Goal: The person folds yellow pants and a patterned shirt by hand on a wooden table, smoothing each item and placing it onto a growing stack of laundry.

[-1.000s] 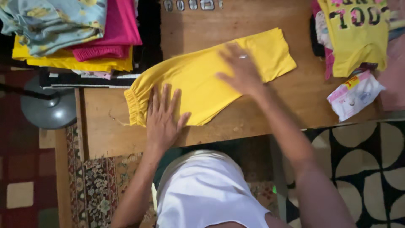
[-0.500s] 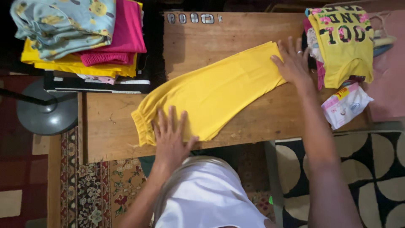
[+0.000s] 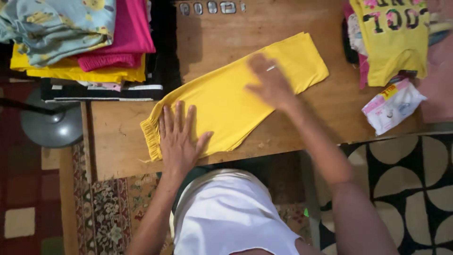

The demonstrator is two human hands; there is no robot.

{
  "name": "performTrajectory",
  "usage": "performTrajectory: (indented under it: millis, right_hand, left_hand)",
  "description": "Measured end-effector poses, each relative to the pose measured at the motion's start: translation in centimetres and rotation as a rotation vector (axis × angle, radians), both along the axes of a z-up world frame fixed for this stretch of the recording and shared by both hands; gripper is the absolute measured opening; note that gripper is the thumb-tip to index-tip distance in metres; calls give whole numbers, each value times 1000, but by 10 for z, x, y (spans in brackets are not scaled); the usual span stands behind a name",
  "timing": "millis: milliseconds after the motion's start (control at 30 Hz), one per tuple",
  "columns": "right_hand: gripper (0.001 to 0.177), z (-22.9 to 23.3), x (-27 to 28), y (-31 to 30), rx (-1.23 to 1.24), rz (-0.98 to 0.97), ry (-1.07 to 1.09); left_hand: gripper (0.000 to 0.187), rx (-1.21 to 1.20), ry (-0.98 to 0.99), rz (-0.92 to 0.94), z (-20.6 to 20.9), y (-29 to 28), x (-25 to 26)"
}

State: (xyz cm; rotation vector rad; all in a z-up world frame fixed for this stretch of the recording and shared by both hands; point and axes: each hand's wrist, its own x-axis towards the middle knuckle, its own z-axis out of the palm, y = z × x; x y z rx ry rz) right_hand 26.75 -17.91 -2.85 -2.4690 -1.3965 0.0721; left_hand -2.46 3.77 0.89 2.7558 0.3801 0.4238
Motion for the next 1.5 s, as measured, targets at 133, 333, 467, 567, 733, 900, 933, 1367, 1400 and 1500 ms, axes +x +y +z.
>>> performTrajectory:
  millis: [133,333,467,567,733,900,933,1367,1400,1500]
  right_hand:
    - [71,6,79,-54,-91,-145,-113]
    - [72,15,7,-1,105,-122,-17]
    - [67,18,-132,75,114,264,22]
    - [74,39,-166,107,-9,301,-185]
    - [71,47,-131,89,-21,164,77]
    - [74,42,-72,55,6,-140,-120]
    - [75,42,-70,54,38,-197,-169]
    - [65,42,-160,121,164,272,61]
    - [67,38,-142,105,152,209,111]
    - [70,17,-58,46,15,52,-12]
  left_hand:
    - [80,-20,-10,-11,6,0,1]
    - [77,-28,-51,-57,-3,-3,8]
    - [49,38,109,-34,-15,-2,9]
    - [53,242,162,135,-8,14,-2]
    - [47,62,-16,197,12,29,-23]
    - [37,-206,-247,126,15,40,-39]
    - [39,-211,-262,129,14,39,-42]
    - [51,-214,-325,177,12,40,-42]
    - [52,-199,-331,168,12,39,-42]
    - [50,-188,-323,179,13,42,-41]
